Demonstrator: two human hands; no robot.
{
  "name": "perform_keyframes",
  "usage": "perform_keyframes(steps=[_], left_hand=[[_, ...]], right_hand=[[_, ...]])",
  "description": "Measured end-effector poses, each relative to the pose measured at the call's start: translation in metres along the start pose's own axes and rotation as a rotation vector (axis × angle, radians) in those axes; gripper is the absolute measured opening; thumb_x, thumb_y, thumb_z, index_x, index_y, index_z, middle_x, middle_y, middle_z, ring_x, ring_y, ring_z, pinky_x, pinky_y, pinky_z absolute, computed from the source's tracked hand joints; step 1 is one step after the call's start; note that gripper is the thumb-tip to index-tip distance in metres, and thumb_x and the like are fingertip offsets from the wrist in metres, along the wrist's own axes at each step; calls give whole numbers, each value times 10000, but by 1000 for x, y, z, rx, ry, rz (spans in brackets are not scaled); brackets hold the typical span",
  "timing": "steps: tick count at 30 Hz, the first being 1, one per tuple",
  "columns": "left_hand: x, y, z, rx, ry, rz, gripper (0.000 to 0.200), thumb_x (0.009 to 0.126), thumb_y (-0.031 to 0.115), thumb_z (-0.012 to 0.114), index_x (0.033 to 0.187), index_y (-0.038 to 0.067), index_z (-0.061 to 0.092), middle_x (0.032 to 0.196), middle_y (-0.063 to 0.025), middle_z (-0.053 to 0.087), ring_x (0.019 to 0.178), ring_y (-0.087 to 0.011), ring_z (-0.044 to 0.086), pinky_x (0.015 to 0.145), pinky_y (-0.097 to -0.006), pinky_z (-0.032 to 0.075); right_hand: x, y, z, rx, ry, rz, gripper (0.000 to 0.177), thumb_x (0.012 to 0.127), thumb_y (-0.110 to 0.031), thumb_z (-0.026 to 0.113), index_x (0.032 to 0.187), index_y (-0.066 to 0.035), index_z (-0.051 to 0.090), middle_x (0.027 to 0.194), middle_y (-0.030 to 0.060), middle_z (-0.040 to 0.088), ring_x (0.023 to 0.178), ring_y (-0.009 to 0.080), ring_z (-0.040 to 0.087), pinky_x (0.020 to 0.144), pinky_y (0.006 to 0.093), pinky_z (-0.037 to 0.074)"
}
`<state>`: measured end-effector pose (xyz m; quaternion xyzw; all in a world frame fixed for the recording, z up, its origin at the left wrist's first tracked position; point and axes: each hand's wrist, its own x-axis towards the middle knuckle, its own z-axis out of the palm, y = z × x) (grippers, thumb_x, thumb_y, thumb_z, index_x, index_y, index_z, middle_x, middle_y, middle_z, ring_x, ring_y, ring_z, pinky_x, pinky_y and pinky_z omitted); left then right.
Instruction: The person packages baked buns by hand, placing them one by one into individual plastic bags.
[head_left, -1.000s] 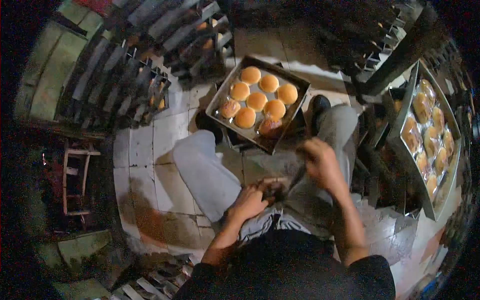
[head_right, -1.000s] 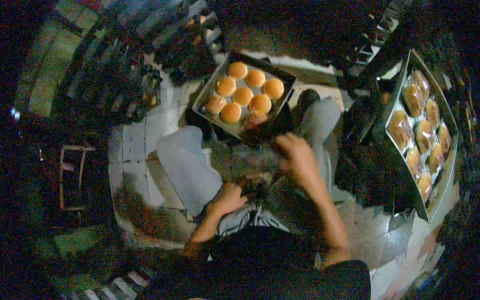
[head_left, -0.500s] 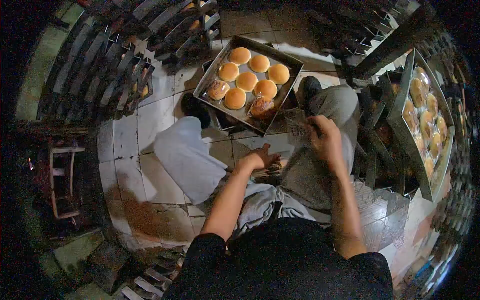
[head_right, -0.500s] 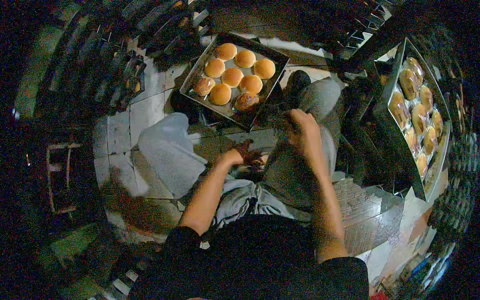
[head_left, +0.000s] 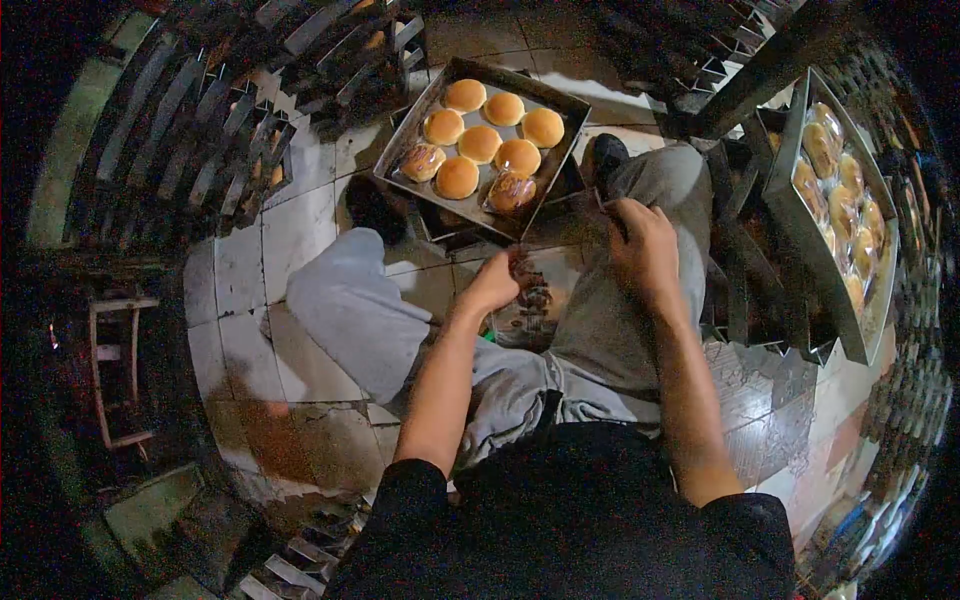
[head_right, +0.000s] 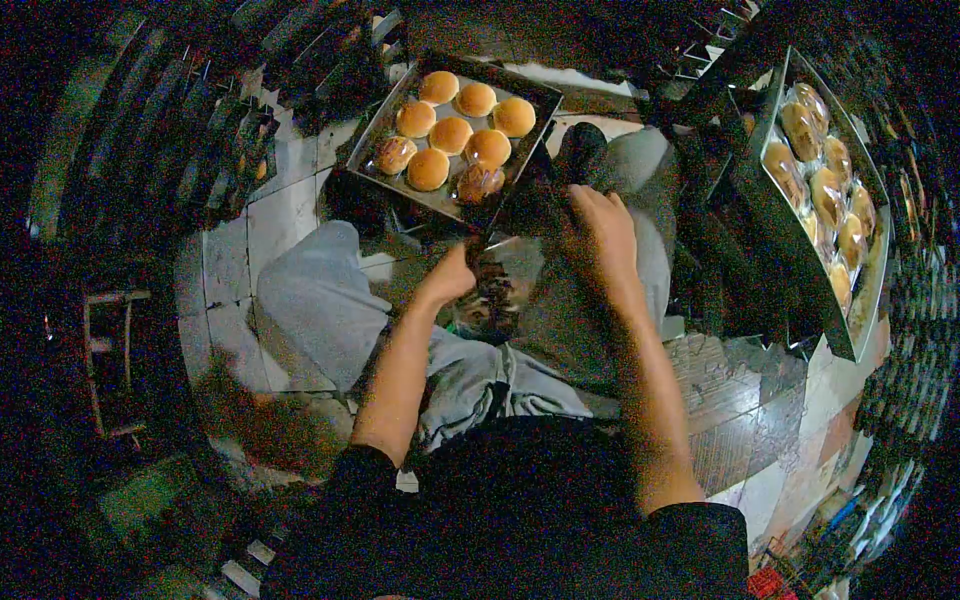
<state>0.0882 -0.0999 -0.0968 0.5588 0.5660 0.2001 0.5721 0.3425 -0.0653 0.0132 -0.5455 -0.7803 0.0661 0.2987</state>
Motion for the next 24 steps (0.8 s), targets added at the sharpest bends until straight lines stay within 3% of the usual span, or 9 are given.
perform_keyframes(steps=[2,6,12,14,15,18,19,22,24], left_hand=[[-16,14,3,72,120,69,456,806,146,769,1217,14,620,1171,-227,685,1115,-332,651,951,-392,486],[-41,15,21,476,-50,-78,415,804,51,664,1202,-46,593,1143,-304,658,1153,-449,602,954,-438,493],[-48,13,30,627,95,-27,728,728,-29,653,1420,17,433,1246,-302,612,1255,-463,506,1120,-661,226],[-56,13,40,1073,615,450,777,711,-28,677,1438,32,407,1276,-261,591,1305,-447,438,1093,-644,277],[-62,25,39,1192,623,473,632,735,11,684,1347,33,526,1269,-245,581,1341,-434,385,1070,-581,329],[-70,17,53,1177,216,288,403,748,30,673,1151,20,674,1222,-239,618,1327,-415,421,1079,-564,319],[-76,29,53,1136,15,130,188,769,65,667,928,-5,737,1105,-231,684,1211,-399,562,1023,-543,409],[-80,11,60,969,-94,-61,157,779,50,653,892,-12,743,946,-224,716,992,-396,678,870,-524,515],[-83,3,62,995,-24,60,154,795,56,645,891,-8,747,910,-245,712,872,-415,705,754,-529,555]], right_hand=[[-3,-5,-3,-20,-18,-31,179,839,-61,650,1017,-52,648,1003,149,690,933,384,628,826,446,481],[-7,-9,-8,61,1,-58,156,833,-63,653,985,-48,627,978,144,683,944,387,625,833,450,478],[-7,-8,-6,11,33,-154,160,832,-75,658,975,-49,590,953,147,654,922,377,618,851,448,464],[-8,7,4,-23,-26,-160,209,822,-78,661,1020,-58,598,978,143,659,899,377,615,849,446,466],[-7,6,3,-20,-28,-159,209,822,-78,661,1020,-58,598,978,143,659,899,377,615,849,446,466],[-5,0,-4,-33,-12,-168,210,813,-80,663,1014,-64,603,970,137,664,897,372,618,840,449,466],[-4,-3,-10,-9,-30,-149,195,817,-82,660,1001,-60,603,955,138,662,896,371,618,836,448,464],[-7,-7,-17,16,-45,-100,167,820,-80,658,975,-54,600,928,141,657,895,369,618,827,445,461],[-9,-5,-18,14,-47,-79,155,819,-77,657,960,-51,598,915,141,654,894,368,618,822,443,459]])
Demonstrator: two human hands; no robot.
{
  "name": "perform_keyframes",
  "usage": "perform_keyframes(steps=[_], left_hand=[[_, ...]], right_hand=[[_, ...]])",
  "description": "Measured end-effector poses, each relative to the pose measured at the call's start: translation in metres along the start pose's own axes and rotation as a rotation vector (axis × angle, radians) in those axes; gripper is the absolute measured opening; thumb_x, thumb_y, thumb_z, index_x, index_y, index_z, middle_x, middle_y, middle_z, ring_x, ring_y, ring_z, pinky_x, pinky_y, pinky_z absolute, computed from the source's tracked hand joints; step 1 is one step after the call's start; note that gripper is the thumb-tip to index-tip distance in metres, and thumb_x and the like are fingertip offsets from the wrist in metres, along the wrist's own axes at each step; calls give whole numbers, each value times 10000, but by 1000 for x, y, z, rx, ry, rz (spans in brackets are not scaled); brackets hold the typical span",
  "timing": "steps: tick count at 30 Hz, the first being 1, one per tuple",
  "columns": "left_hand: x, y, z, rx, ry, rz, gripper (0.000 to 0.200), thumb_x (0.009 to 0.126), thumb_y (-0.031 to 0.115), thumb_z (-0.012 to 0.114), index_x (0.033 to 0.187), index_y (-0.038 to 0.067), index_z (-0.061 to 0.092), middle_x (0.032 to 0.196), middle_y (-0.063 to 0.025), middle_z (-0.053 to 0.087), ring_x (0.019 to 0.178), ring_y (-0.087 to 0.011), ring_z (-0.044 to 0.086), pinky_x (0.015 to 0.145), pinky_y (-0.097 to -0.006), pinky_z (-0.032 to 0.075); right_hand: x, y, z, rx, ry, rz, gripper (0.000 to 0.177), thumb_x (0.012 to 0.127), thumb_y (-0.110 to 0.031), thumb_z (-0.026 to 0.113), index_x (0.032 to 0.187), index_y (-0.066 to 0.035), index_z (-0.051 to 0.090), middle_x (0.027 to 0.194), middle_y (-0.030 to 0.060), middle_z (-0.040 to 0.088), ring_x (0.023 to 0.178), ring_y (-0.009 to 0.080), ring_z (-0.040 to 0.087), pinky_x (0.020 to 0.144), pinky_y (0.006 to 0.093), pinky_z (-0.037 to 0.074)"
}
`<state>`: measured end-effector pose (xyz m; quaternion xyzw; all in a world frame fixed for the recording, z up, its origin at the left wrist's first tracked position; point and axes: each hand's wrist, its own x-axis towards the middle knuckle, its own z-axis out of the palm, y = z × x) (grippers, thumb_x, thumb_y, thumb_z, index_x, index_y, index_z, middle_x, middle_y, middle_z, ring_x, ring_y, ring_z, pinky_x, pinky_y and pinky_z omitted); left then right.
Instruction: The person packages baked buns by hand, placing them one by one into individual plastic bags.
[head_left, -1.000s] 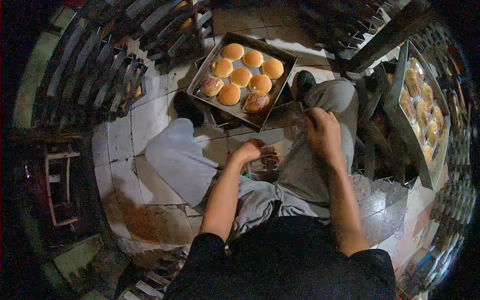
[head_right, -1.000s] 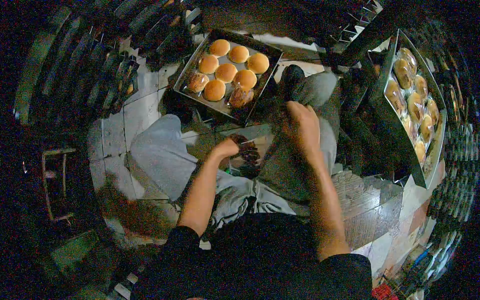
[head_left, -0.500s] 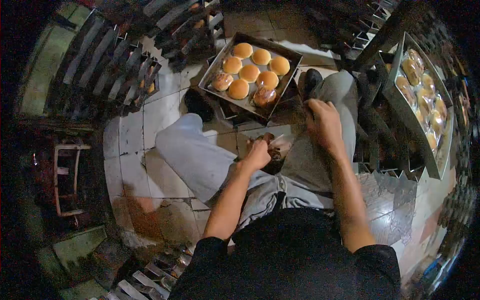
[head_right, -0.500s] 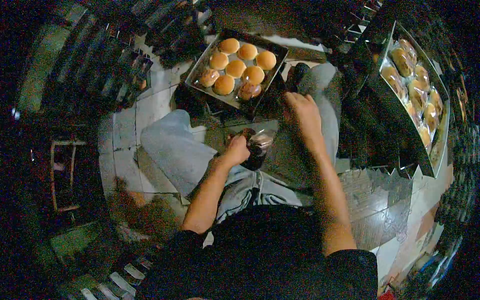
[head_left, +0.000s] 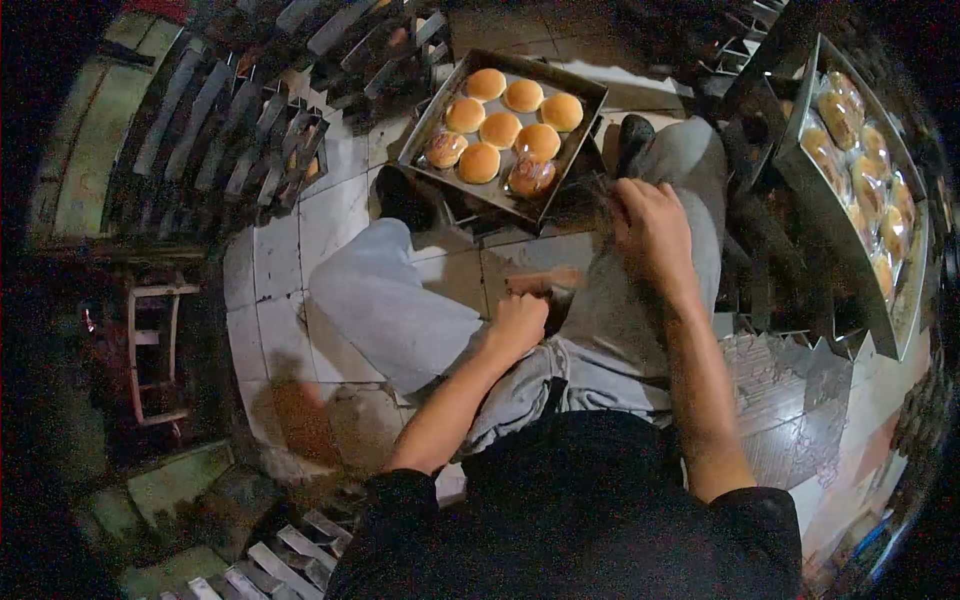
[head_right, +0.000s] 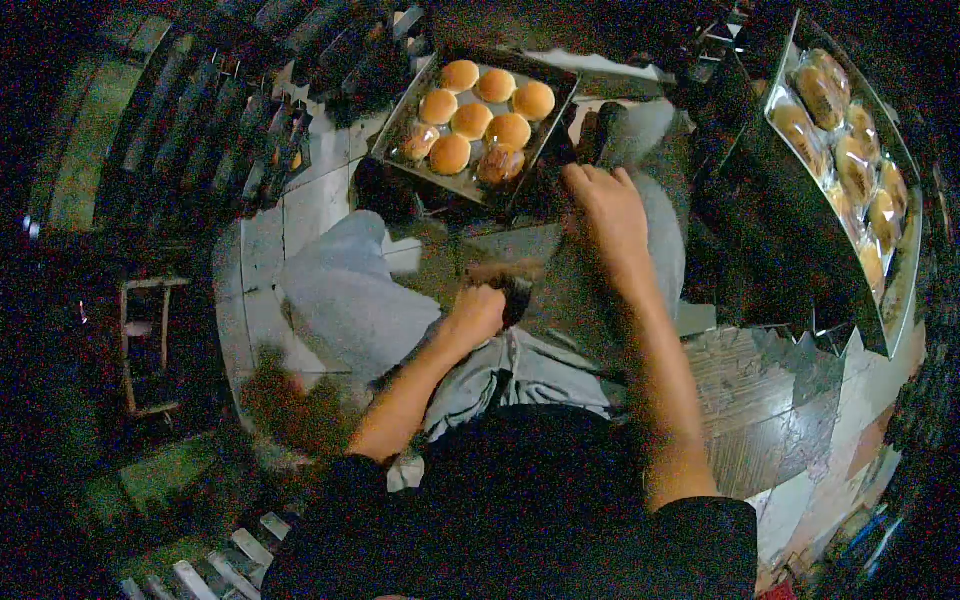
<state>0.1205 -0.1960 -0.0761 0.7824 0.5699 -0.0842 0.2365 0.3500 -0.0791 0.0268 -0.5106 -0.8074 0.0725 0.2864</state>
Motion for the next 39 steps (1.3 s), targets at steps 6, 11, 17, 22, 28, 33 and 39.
perform_keyframes(steps=[6,11,17,22,28,33,39], left_hand=[[20,-4,22,-144,-234,-84,219,785,84,627,896,-81,718,955,-324,681,897,-448,692,802,-514,557],[5,2,-32,-346,-78,-104,234,817,120,652,936,-73,709,954,-325,681,938,-478,672,824,-508,545],[21,11,-113,-432,1047,24,239,821,196,750,988,29,711,951,-213,719,1016,-379,670,1078,-519,366],[28,-41,-144,-244,391,153,95,824,122,730,916,110,715,884,-65,735,914,-255,681,1122,-501,295],[20,-44,-148,-123,377,306,321,790,17,684,1100,101,686,966,-85,714,986,-249,669,1110,-493,336],[17,-51,-137,-93,491,269,417,789,-1,627,1192,97,666,1104,-99,705,1118,-256,631,1107,-492,352],[12,-57,-143,-146,550,267,509,807,72,659,1310,142,628,1376,-92,609,1337,-298,489,1139,-530,296]], right_hand=[[-5,3,-6,-4,-38,-35,192,796,-94,666,976,-63,607,951,145,657,915,366,615,822,440,454],[-14,18,12,-17,-102,-91,300,788,-69,630,1088,-78,633,1004,138,666,1000,341,628,904,434,459],[-16,-30,0,471,-318,-72,401,740,-29,661,1141,-40,671,1070,206,605,1010,397,613,870,440,514],[12,-53,-18,506,-346,5,416,708,-1,731,1118,-35,675,1044,196,607,987,401,620,844,437,529],[5,-64,3,604,-434,-71,507,824,-86,712,1309,-13,584,1234,248,629,1072,446,636,913,474,540],[7,-84,10,572,-611,16,628,806,-89,722,1397,-34,517,1354,253,562,1253,432,541,1054,456,466],[14,-102,31,373,-559,-116,739,758,-85,743,1431,7,451,1521,278,369,1453,472,272,1212,530,233]])
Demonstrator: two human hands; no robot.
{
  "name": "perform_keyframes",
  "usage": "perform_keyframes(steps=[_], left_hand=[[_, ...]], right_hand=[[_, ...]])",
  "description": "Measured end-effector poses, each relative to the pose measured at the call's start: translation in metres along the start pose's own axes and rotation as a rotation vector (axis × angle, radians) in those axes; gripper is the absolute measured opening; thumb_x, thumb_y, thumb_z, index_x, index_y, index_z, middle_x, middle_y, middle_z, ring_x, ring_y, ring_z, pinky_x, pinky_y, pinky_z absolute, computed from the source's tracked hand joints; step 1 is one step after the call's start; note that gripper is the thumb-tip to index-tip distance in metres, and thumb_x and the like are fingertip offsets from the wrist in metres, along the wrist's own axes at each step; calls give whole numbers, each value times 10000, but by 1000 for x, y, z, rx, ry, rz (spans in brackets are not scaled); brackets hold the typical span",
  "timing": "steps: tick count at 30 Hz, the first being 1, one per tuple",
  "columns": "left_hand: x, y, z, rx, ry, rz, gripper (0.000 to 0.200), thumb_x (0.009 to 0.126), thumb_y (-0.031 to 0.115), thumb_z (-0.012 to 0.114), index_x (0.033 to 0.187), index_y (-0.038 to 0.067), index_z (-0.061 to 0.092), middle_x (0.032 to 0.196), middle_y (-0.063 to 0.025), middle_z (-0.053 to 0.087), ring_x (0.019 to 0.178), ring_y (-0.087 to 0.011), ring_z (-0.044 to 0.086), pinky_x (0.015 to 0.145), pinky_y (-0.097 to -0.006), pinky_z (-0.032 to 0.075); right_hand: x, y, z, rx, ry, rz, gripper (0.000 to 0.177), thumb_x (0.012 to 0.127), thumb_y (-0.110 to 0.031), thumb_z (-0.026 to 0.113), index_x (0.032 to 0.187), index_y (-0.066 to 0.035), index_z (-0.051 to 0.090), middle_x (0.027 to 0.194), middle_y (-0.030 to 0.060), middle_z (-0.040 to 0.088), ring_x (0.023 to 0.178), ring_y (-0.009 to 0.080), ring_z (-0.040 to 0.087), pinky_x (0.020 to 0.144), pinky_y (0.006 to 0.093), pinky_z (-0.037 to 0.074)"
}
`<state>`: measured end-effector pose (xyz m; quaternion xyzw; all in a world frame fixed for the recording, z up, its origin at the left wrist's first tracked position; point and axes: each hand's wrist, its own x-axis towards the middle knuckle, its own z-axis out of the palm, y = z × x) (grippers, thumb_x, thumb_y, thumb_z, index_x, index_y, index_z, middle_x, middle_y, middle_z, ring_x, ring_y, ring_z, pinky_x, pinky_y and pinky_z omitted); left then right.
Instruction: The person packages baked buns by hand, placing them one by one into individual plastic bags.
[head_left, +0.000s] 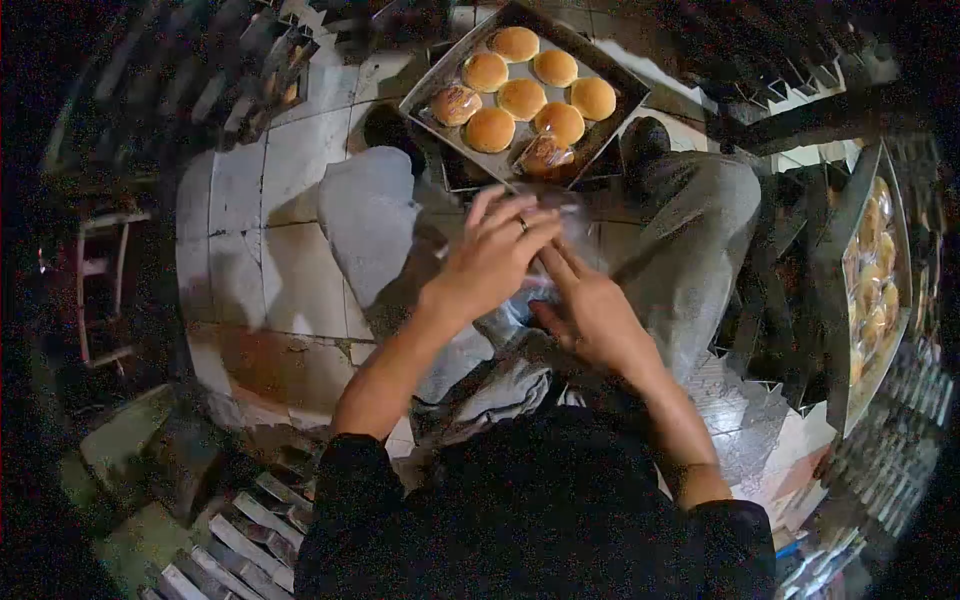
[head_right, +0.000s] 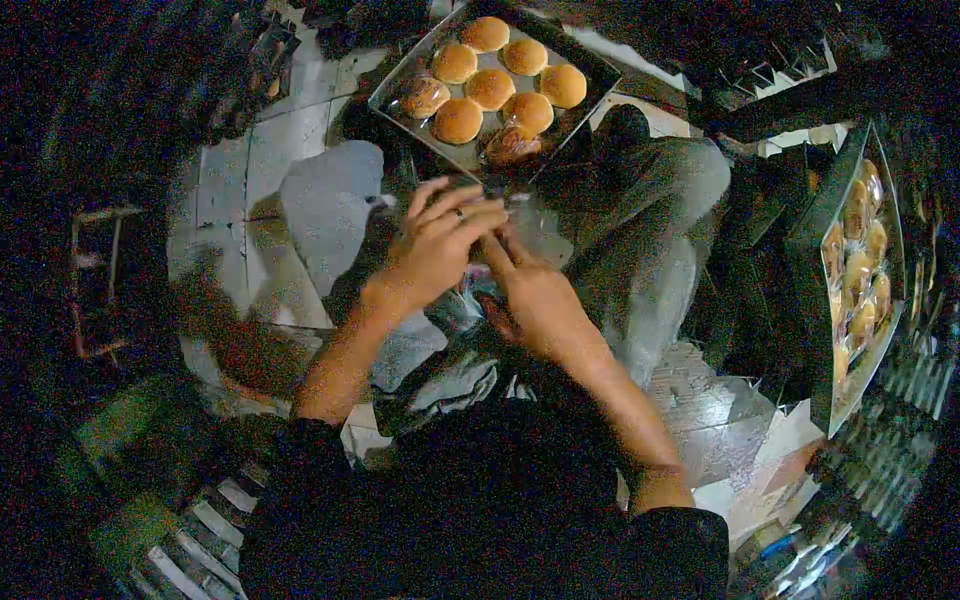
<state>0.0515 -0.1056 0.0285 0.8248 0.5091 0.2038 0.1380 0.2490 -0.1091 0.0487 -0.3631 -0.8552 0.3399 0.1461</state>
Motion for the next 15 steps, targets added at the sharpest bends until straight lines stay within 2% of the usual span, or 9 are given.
perform_keyframes(steps=[2,5,6,7,9,11,13,14,15], left_hand=[[7,-5,-10,33,31,12,495,800,185,733,1288,167,650,1535,-151,448,1468,-342,321,1172,-581,214],[19,5,-51,-167,64,22,550,804,237,763,1334,185,625,1586,-191,346,1496,-346,259,1191,-573,189],[23,-1,-52,-279,240,-31,494,932,261,667,1398,141,555,1603,-191,311,1497,-322,270,1212,-502,192],[29,-6,-47,-273,266,-36,494,932,261,667,1398,141,555,1603,-191,311,1497,-322,270,1212,-502,192],[41,-23,-26,-1301,489,-421,455,1030,277,561,1409,35,487,1579,-189,318,1484,-267,283,1200,-419,218],[32,-51,-22,-1640,403,-480,503,1081,349,458,1426,-10,388,1506,-166,414,1402,-236,382,1169,-372,290],[22,-73,-39,-1241,808,-657,473,1083,372,439,1413,34,423,1385,-136,522,1238,-222,500,1066,-363,388],[19,-85,-42,-1069,1007,-782,454,1082,381,431,1402,59,450,1319,-120,579,1132,-215,561,995,-354,442],[17,-100,-41,-999,1258,-938,430,1079,383,424,1385,91,497,1242,-103,641,979,-210,624,885,-337,506]], right_hand=[[19,5,2,5,-30,15,783,734,-87,758,1439,14,432,1569,288,293,1479,490,201,1223,554,189],[49,11,3,-64,-11,-24,948,666,-77,786,1498,12,341,1633,285,107,1507,486,91,1226,562,157],[62,8,1,-59,98,-60,1030,647,-67,785,1531,12,262,1637,292,42,1514,479,50,1230,551,141],[78,3,-1,-55,209,-100,1113,628,-56,783,1564,12,183,1641,299,-23,1521,473,8,1234,540,125],[96,-21,17,243,159,-93,1182,635,-56,735,1575,38,26,1628,321,-60,1521,473,-29,1241,513,88],[116,-46,29,274,159,-28,1081,677,-22,708,1572,40,104,1626,304,122,1520,443,137,1235,439,159],[123,-59,28,373,71,-35,793,741,3,652,1482,42,373,1493,286,424,1416,422,390,1160,427,331],[134,-51,34,366,33,-51,793,741,3,652,1482,42,373,1493,286,424,1416,422,390,1160,427,331],[144,-35,44,309,30,-4,633,791,19,612,1406,44,464,1340,270,542,1257,374,520,1074,400,404]])
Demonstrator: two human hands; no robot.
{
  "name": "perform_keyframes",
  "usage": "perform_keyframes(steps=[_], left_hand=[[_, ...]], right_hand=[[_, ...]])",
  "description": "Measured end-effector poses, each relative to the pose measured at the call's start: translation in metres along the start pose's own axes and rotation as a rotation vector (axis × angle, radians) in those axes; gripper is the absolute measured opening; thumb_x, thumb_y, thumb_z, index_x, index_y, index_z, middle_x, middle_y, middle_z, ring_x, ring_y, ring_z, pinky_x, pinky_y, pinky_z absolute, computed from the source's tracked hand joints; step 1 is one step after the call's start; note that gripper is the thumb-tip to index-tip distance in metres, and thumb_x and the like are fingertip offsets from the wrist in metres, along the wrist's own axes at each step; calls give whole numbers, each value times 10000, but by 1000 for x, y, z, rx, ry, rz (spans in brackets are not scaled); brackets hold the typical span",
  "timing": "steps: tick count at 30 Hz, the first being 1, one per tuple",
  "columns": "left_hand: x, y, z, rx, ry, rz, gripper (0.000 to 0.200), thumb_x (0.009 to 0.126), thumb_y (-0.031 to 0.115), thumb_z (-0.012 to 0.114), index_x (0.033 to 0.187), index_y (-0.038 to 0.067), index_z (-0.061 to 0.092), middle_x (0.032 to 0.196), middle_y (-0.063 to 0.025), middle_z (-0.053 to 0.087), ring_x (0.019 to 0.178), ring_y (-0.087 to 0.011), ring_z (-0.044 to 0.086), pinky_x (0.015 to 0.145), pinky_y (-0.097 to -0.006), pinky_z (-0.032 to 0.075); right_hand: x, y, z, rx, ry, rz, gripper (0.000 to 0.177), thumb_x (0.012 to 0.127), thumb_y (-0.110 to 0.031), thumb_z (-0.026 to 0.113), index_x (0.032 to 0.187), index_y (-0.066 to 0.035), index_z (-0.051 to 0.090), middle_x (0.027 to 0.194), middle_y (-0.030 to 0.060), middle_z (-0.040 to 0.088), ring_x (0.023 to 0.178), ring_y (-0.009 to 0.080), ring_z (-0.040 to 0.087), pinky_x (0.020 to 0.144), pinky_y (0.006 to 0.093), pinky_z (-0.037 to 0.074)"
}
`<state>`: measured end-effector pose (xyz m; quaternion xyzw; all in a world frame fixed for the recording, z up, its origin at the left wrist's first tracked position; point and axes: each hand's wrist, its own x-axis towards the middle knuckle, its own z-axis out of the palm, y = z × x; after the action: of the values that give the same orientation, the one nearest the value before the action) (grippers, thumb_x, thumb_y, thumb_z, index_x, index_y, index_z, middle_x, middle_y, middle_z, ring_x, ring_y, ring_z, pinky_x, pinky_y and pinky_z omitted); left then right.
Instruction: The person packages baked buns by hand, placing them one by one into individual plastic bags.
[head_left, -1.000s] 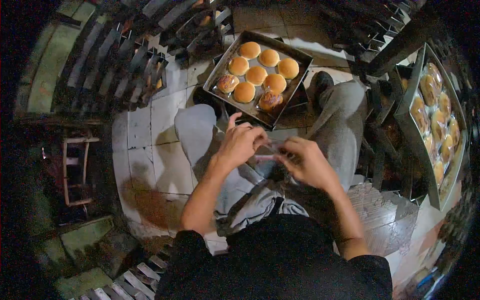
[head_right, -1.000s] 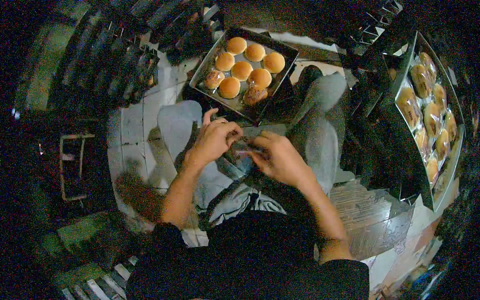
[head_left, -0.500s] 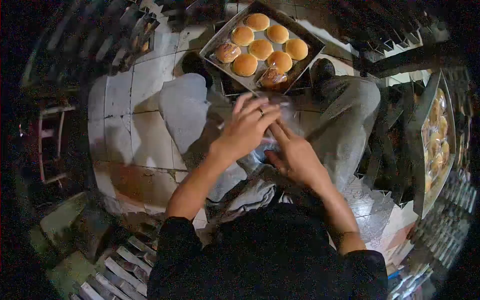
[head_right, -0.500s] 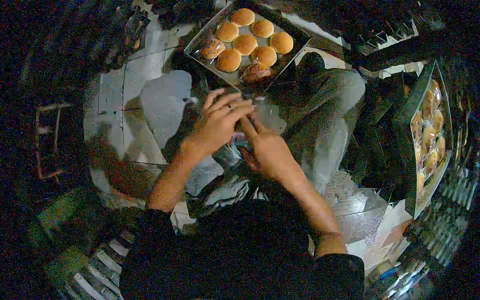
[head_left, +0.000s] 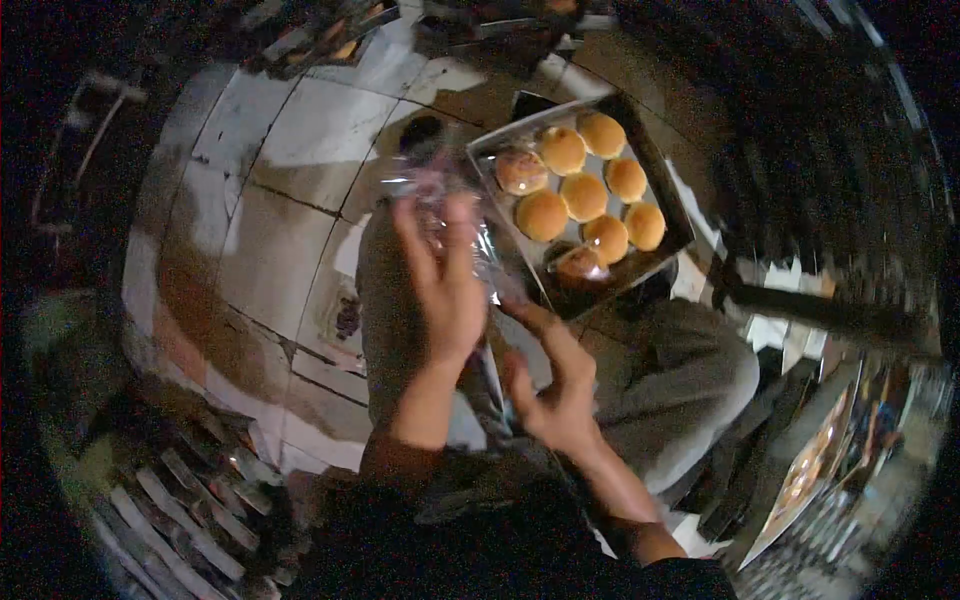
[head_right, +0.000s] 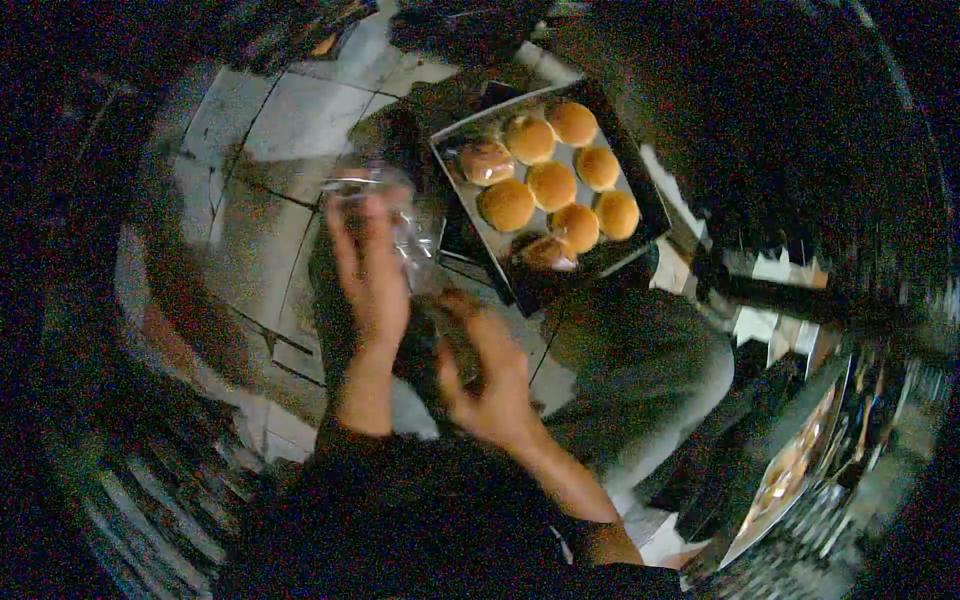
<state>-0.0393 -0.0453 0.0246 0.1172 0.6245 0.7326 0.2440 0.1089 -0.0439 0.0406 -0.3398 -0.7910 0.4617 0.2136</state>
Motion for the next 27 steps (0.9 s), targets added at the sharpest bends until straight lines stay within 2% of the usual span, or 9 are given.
perform_keyframes(steps=[1,3,6,13,17,19,20,22,27], left_hand=[[18,3,-18,-91,38,-162,454,1076,415,411,1417,121,478,1279,-115,629,1022,-269,657,843,-347,539],[35,-4,-26,-343,6,-198,477,1069,427,420,1435,124,463,1297,-116,622,1074,-304,655,834,-371,552],[46,3,-32,-565,-126,-169,552,1057,479,405,1490,138,400,1363,-123,586,1210,-403,614,839,-445,577],[45,3,-21,-706,-187,-248,565,1052,507,366,1485,145,382,1428,-139,539,1212,-431,604,889,-506,558],[41,-7,-12,-732,-277,-258,529,1056,482,389,1478,163,388,1416,-134,551,1206,-424,612,903,-510,556],[38,-19,-8,-729,-301,-248,525,1059,485,385,1476,166,388,1411,-135,557,1206,-418,613,912,-513,555],[35,-20,-7,-724,-306,-251,522,1061,487,380,1475,170,387,1406,-136,562,1207,-411,614,922,-515,554],[28,-17,-5,-704,-375,-217,523,1059,501,381,1473,180,388,1396,-138,574,1201,-396,620,946,-519,547],[7,-18,5,-710,-496,-340,507,1048,518,411,1428,183,427,1367,-180,588,1186,-392,625,969,-540,535]], right_hand=[[8,24,5,-57,6,46,490,841,35,572,1330,47,556,1187,253,661,1098,326,650,988,373,478],[50,122,23,-49,117,197,344,850,-85,645,1177,23,635,1103,260,656,1005,413,621,909,474,489],[119,211,29,-636,27,559,535,938,-409,604,1241,31,621,1108,318,677,943,393,698,787,444,536],[163,286,29,-723,-93,647,584,933,-428,610,1292,31,579,1143,255,681,1013,385,680,863,463,533],[112,267,19,-244,174,646,614,931,-438,614,1322,31,555,1163,218,684,1053,380,670,906,474,531],[67,231,1,344,298,713,630,930,-444,615,1337,32,543,1174,200,685,1073,378,664,928,479,530],[40,240,-5,732,392,496,647,921,-402,642,1375,37,500,1193,172,682,1105,369,656,954,516,522],[-3,121,-38,1379,326,527,674,951,-361,603,1472,1,377,1347,171,587,1250,346,571,988,545,511],[-81,23,-68,1310,-68,391,861,804,-291,784,1494,-34,339,1377,221,529,1225,405,573,937,621,559]])
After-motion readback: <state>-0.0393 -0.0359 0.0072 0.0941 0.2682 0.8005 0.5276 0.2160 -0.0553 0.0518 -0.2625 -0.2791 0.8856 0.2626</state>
